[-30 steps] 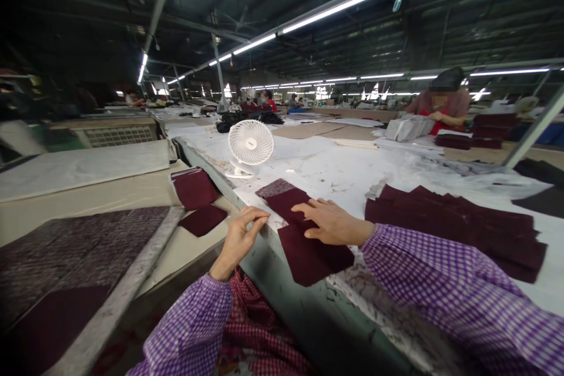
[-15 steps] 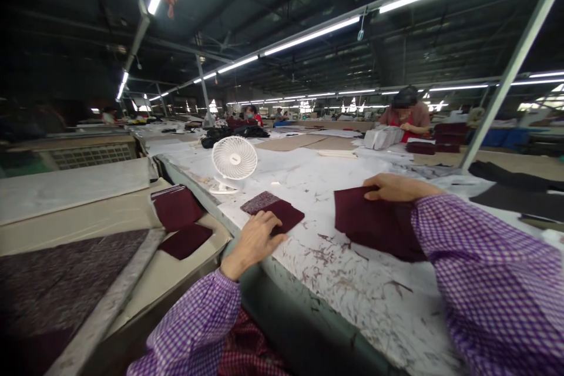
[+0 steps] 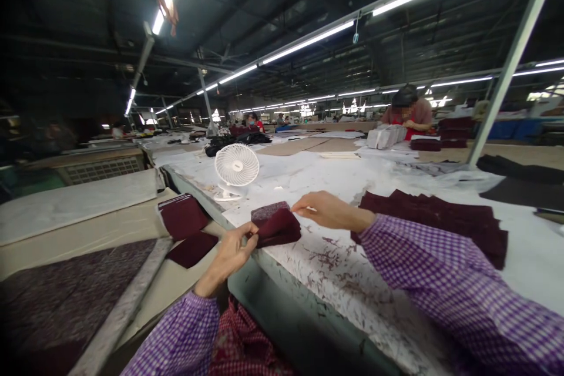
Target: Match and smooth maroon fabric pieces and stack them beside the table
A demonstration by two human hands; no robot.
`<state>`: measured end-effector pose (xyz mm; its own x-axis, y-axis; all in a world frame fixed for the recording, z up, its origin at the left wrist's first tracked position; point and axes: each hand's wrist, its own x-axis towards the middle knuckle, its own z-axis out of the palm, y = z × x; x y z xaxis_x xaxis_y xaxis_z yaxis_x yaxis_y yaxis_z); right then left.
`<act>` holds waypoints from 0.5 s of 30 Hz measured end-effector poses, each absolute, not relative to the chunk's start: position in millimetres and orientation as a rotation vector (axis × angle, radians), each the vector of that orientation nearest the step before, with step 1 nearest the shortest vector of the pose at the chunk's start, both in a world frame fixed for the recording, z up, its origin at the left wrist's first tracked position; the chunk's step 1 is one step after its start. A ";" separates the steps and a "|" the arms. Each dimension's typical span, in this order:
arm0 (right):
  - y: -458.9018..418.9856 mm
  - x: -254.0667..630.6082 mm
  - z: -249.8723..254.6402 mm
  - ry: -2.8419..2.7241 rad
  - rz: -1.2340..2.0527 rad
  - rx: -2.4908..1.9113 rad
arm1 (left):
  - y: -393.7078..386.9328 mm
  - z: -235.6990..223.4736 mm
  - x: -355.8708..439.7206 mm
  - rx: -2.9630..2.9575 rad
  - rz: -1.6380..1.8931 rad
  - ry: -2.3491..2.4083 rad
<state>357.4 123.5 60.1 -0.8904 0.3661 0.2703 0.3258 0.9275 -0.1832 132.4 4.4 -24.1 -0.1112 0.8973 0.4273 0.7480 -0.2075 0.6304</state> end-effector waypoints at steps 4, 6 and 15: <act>109.0 327.7 34.0 -2.932 0.160 -0.317 | 12.8 -26.9 146.0 2.099 1.156 1.968; 106.8 324.4 28.6 -2.961 0.243 -0.260 | 18.3 -27.7 153.9 2.212 1.074 2.061; 114.6 332.0 26.0 -2.845 0.575 -0.277 | 30.3 -31.9 167.5 2.245 0.893 2.316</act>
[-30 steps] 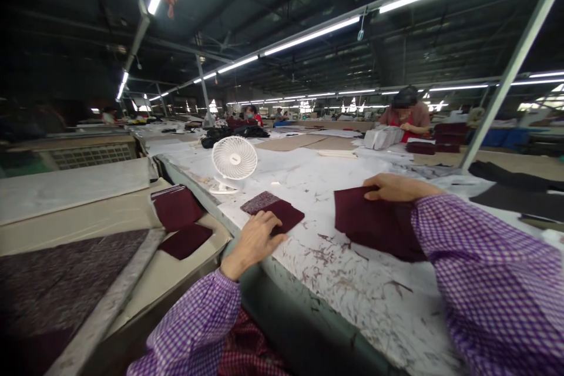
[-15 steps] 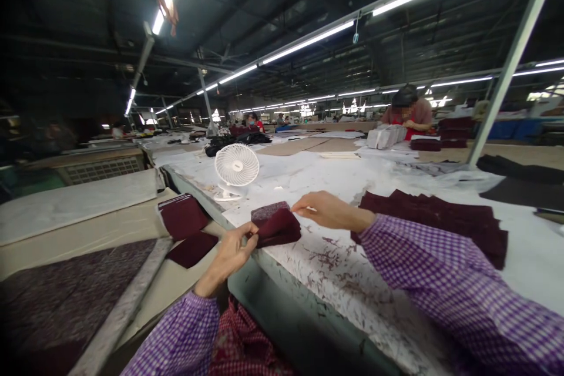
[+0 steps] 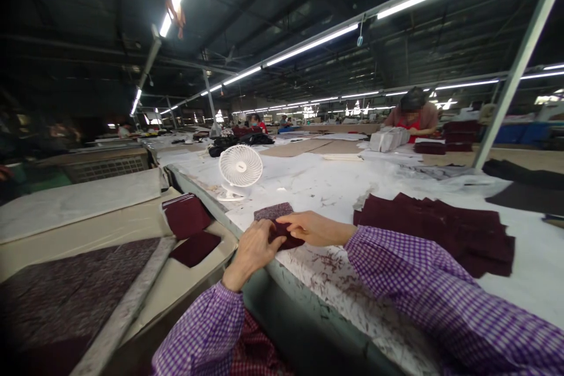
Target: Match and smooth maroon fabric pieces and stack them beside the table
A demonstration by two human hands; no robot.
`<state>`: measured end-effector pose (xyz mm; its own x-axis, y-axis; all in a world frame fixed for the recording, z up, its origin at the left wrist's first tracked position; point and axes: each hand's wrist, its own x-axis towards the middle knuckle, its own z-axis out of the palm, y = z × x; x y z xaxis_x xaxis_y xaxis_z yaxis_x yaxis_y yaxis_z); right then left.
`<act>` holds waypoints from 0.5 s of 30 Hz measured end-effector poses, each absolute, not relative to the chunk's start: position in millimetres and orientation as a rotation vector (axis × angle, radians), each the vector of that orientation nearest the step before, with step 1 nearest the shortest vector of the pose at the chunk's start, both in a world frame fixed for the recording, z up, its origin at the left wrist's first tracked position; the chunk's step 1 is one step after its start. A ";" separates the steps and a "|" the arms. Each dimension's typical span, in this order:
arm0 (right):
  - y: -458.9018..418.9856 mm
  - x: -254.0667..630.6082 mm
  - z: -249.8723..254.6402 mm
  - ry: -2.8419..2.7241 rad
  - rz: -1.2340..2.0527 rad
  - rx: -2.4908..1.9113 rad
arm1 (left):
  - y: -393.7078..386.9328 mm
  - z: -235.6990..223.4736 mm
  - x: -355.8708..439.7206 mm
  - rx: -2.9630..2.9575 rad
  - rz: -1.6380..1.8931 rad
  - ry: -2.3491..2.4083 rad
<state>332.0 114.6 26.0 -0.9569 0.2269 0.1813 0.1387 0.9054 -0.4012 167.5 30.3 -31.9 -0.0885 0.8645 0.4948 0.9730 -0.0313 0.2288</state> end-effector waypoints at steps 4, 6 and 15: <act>113.2 328.8 26.0 -2.645 0.402 -0.361 | 33.5 -35.3 165.6 -1.921 -0.893 -2.053; 111.3 325.8 25.5 -2.573 0.204 -0.447 | 35.5 -36.2 163.1 -1.857 -1.004 -2.149; 120.1 323.8 3.1 -2.860 -0.172 -0.462 | 38.4 -36.1 155.4 -1.753 -1.252 -2.249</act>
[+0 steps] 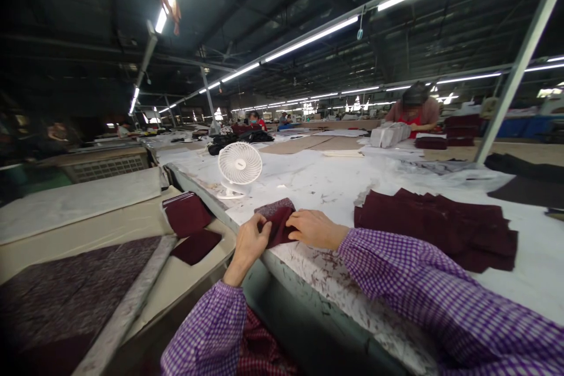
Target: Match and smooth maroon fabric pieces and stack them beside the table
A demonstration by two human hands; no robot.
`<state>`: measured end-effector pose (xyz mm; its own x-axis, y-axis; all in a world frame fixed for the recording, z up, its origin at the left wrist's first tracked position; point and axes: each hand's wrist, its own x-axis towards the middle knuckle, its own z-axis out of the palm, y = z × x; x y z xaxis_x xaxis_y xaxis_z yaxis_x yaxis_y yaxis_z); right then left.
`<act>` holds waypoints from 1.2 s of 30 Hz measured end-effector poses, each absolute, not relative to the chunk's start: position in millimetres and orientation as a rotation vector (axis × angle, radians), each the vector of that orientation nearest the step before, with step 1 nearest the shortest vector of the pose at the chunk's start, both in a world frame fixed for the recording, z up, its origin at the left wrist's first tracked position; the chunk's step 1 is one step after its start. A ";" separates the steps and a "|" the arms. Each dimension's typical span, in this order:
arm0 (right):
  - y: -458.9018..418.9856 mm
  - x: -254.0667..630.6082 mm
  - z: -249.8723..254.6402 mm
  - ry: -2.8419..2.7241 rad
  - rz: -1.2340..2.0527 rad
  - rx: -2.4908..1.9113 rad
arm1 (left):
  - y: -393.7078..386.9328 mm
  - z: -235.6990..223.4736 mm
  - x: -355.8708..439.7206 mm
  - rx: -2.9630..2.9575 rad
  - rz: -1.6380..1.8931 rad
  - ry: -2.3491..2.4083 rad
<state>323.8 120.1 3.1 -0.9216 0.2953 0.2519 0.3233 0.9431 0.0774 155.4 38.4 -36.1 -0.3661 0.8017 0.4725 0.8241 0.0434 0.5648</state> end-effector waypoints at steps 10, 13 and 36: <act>111.3 316.6 11.1 -2.537 -0.232 -0.254 | 35.8 -34.3 159.6 -1.792 -1.141 -2.298; 114.4 318.8 5.2 -2.726 -0.185 -0.230 | 35.3 -35.8 161.1 -1.778 -1.155 -2.312; 131.0 321.9 -8.6 -2.850 0.094 -0.478 | 9.1 -47.4 64.9 -0.423 -2.706 -1.617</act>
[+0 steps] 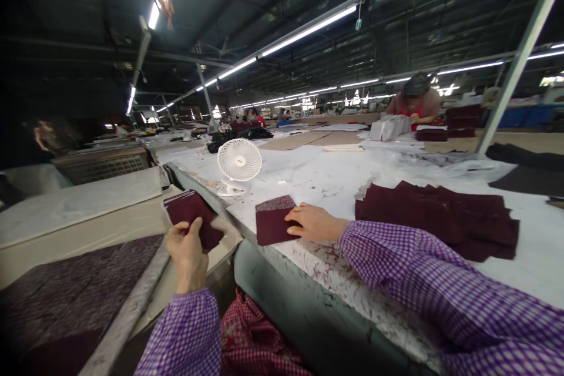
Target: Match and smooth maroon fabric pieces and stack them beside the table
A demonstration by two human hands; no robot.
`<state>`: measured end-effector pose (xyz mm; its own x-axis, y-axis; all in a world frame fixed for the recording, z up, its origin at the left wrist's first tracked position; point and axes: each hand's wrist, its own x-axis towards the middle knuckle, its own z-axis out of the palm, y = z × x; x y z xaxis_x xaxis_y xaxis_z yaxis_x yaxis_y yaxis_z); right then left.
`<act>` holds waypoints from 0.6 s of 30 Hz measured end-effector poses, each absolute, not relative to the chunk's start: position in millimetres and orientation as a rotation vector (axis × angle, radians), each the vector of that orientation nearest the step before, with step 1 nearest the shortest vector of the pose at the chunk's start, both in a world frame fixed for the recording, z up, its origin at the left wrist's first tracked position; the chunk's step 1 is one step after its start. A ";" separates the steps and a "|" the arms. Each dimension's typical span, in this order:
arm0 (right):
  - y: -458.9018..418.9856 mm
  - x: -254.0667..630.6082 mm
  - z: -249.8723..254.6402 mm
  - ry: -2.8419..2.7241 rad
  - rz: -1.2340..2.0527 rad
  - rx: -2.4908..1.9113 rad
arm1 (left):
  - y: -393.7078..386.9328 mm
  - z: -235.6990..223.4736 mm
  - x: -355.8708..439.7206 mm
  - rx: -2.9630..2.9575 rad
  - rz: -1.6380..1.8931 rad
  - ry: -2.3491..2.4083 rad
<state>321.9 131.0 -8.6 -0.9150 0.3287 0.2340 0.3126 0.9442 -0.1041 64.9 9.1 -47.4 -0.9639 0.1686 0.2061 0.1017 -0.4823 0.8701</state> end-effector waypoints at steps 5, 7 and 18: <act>123.5 331.0 17.2 -2.620 0.796 -0.716 | 14.1 -35.0 145.5 1.483 2.201 1.813; 115.0 336.4 25.4 -2.461 1.235 -0.845 | 6.6 -36.3 175.1 1.887 1.842 1.830; 107.4 365.5 1.3 -2.414 1.175 -0.942 | -10.5 -27.2 197.4 2.285 1.381 1.560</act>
<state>365.5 107.4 1.3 -0.7418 0.6703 -0.0199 0.4291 0.4517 -0.7822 197.4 -10.5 -27.2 0.0928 0.7671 0.6347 0.7230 -0.4903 0.4868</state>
